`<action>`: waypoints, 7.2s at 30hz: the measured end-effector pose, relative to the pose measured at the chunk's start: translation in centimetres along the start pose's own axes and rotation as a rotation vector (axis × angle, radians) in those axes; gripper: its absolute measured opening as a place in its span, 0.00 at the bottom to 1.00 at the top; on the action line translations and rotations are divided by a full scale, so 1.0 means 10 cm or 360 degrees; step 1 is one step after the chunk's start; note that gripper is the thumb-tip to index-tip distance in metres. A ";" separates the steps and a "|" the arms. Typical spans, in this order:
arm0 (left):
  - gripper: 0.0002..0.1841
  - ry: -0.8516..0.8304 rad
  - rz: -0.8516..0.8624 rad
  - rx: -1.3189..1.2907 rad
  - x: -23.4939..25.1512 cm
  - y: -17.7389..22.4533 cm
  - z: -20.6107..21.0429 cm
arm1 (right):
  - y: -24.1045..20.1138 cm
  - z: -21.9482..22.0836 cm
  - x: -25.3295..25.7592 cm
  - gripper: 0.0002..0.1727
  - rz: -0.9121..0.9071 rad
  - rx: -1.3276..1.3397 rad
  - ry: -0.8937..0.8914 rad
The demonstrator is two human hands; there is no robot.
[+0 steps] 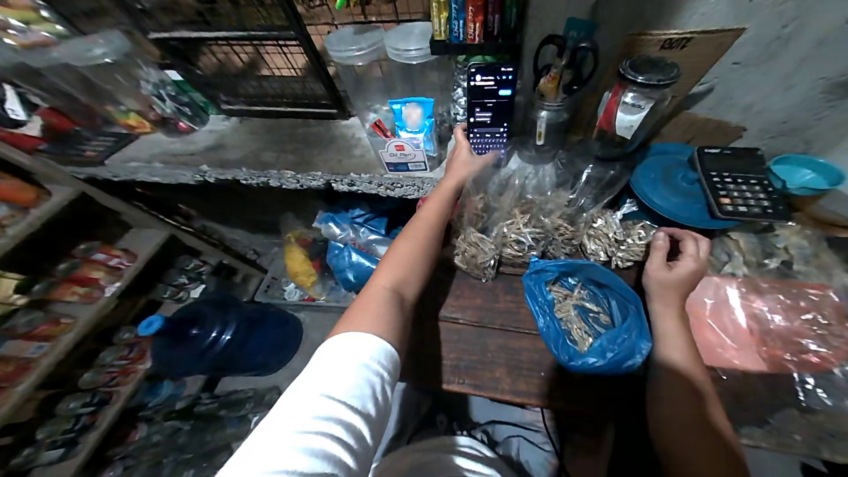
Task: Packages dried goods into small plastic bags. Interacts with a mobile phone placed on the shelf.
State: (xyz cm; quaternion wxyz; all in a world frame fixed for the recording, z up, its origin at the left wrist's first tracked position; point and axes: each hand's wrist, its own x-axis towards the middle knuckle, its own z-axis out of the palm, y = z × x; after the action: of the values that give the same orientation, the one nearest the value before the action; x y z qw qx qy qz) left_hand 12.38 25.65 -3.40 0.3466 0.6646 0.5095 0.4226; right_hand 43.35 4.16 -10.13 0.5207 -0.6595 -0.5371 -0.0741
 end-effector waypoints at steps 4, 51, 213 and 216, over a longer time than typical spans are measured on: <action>0.51 0.0125 -0.0110 0.0017 0.05 0.08 0.08 | 0.01 0.01 0.00 0.21 0.0012 0.0002 -0.0009; 0.48 0.0370 -0.0307 -0.0001 0.05 0.24 0.18 | 0.04 0.02 0.00 0.22 -0.0028 -0.0009 0.0001; 0.39 0.0144 -0.0009 -0.0387 0.04 -0.03 0.12 | 0.02 0.01 0.00 0.23 -0.0010 -0.0014 -0.0039; 0.43 0.0006 0.0088 -0.0457 -0.02 -0.02 0.06 | 0.02 0.01 0.00 0.23 -0.0024 -0.0022 -0.0028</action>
State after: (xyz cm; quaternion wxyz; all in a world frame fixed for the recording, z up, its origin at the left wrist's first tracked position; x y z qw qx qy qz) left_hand 12.79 25.48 -3.81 0.4255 0.6212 0.4258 0.5018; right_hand 43.46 4.21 -10.30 0.5108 -0.6596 -0.5461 -0.0758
